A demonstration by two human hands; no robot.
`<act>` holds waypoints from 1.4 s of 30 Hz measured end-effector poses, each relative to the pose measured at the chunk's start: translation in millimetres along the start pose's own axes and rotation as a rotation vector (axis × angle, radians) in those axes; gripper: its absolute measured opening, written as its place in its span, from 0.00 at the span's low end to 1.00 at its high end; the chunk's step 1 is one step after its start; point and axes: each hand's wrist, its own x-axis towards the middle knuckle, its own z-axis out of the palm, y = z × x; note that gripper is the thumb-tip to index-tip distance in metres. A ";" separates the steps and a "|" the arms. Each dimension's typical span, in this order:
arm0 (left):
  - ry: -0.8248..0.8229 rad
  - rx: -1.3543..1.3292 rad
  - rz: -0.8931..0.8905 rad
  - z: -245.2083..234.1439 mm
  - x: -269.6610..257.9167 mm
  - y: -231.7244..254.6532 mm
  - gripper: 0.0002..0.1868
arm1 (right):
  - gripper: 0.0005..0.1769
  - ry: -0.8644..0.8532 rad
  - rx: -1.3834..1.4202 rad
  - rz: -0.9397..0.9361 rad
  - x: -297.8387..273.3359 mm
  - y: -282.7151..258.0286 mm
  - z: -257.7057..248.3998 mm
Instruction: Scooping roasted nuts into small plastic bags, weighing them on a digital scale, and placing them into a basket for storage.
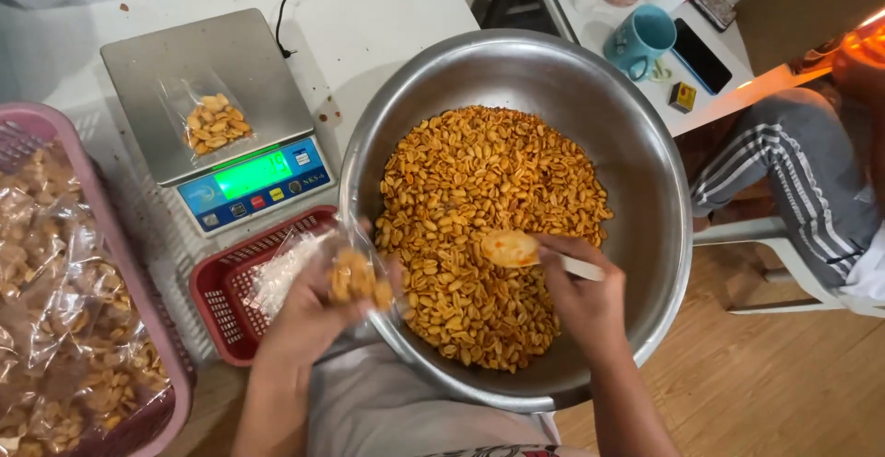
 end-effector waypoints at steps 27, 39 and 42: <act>-0.798 1.275 0.051 10.7 -24.4 -2.8 0.51 | 0.11 -0.212 0.151 0.040 -19.3 -29.2 -15.4; -0.776 0.497 -0.168 27.2 -3.4 -31.4 0.22 | 0.10 0.012 0.211 0.091 -25.6 -66.5 -16.3; -0.319 0.152 -0.122 18.7 36.6 11.2 0.13 | 0.10 0.095 0.174 0.064 -24.6 -45.0 -27.9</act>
